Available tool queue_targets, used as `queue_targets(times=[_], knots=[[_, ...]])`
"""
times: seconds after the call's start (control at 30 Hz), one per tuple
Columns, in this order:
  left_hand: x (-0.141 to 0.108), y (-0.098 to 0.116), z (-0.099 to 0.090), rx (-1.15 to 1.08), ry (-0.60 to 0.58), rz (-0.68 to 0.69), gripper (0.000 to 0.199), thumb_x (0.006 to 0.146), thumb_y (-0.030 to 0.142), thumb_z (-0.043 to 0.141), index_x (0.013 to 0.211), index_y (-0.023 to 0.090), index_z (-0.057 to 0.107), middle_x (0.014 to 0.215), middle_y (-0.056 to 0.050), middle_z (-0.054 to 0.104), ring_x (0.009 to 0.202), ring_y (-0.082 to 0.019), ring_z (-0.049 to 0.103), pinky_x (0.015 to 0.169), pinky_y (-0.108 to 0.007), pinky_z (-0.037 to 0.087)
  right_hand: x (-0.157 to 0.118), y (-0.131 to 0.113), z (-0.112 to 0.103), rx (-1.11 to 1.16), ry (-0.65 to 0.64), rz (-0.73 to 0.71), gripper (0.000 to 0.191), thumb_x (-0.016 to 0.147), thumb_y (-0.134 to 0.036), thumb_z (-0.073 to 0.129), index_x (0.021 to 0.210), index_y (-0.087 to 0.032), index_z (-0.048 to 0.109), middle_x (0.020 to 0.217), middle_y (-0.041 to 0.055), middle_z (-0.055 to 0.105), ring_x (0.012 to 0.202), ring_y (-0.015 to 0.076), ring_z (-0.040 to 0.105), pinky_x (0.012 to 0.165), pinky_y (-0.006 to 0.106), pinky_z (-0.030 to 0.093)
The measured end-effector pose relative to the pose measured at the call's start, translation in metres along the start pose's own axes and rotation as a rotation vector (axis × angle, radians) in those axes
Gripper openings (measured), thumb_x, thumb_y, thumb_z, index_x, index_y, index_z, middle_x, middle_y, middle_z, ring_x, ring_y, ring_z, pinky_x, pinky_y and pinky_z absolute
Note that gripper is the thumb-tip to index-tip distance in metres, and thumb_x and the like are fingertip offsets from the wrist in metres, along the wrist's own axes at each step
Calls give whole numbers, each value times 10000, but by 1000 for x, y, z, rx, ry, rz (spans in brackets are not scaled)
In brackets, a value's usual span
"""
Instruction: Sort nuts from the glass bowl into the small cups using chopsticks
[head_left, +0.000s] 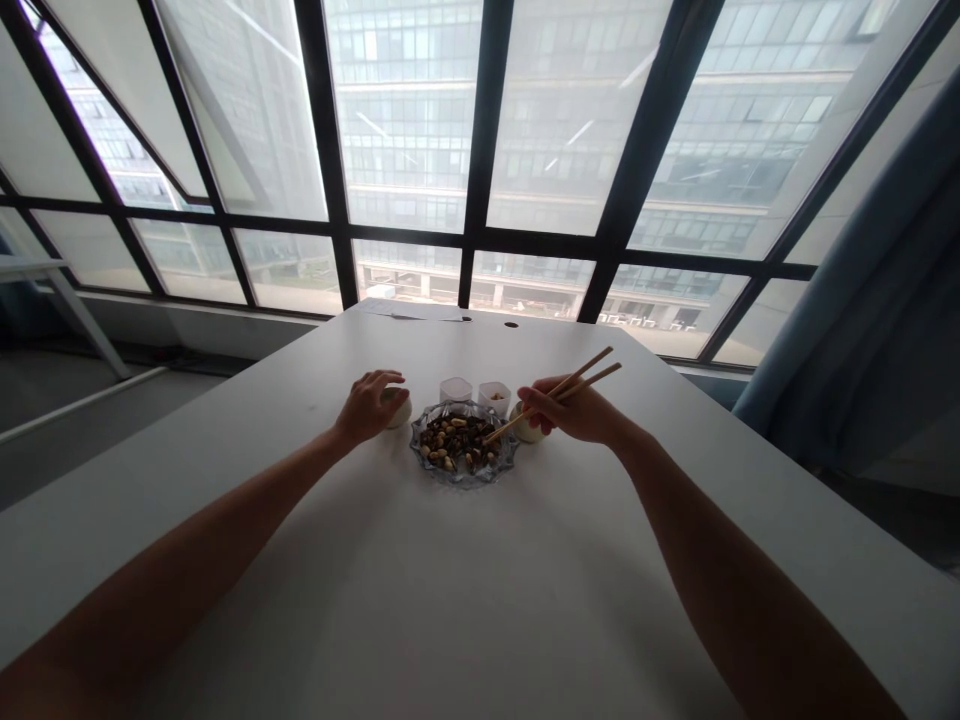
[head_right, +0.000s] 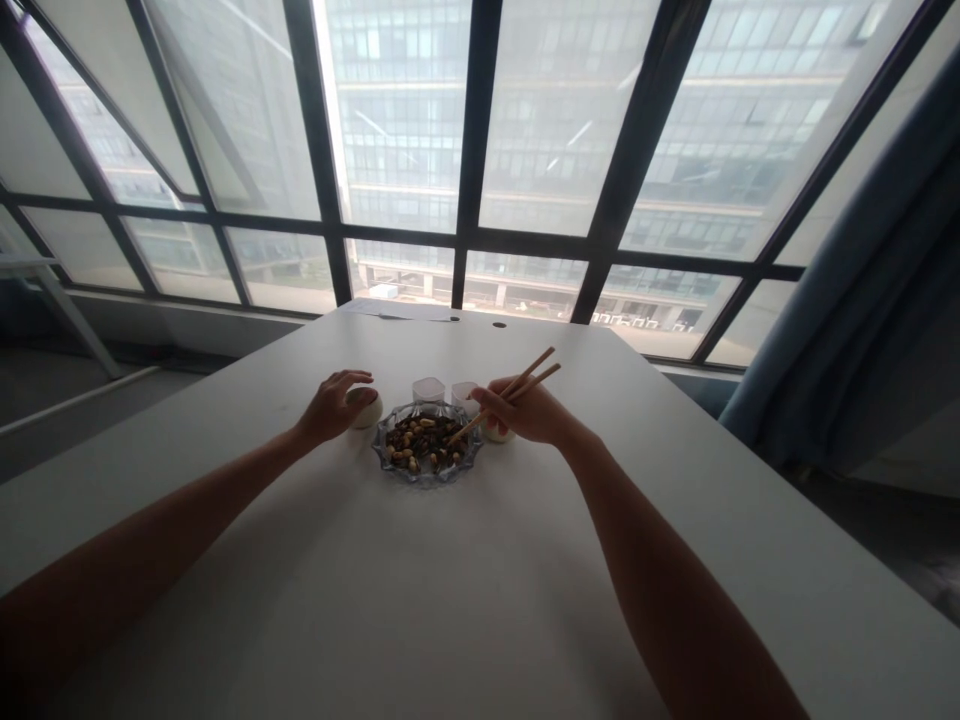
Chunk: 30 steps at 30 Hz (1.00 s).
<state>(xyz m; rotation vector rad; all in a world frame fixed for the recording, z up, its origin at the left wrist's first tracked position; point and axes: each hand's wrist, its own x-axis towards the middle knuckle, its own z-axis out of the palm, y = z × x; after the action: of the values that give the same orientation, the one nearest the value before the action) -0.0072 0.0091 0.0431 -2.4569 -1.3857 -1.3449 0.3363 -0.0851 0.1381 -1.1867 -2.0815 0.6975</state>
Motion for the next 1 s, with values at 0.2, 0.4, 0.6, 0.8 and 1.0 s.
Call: queue_targets(times=[0.2,0.4,0.6,0.8,1.0], knots=[[-24,-15,14,38,17,-59,386,901,418,579,1220,201,571,1325,-132,619,1250,-299,559,1074,-506,452,7,14,21,21,75,-3,558,858,-696,577,688,-171,660,566,47,664,464,139,596,439,239,454],[-31,-18,21,12,-40,-141,633,860,456,630,1395,185,428,1364,-167,583,1260,-330,558,1054,-532,472,8,14,25,12,220,-13,586,845,-722,571,655,-175,658,526,49,648,412,137,558,405,248,428],[-31,-18,21,-27,-62,-171,638,862,474,615,1397,179,429,1356,-169,581,1255,-330,569,1060,-524,479,8,13,31,-10,233,-21,591,863,-708,561,622,-175,646,477,35,613,394,126,538,407,239,423],[-31,-16,20,-45,-61,-159,616,869,468,608,1388,187,436,1347,-162,580,1242,-320,573,1053,-516,486,8,16,36,-34,237,-23,538,876,-669,579,669,-183,678,549,53,676,422,144,580,420,251,451],[-31,-16,21,-61,-70,-164,619,864,468,610,1383,177,439,1346,-167,577,1254,-325,564,1061,-520,478,8,16,38,-47,184,-42,501,853,-666,614,673,-202,677,572,54,693,471,172,618,463,279,490]])
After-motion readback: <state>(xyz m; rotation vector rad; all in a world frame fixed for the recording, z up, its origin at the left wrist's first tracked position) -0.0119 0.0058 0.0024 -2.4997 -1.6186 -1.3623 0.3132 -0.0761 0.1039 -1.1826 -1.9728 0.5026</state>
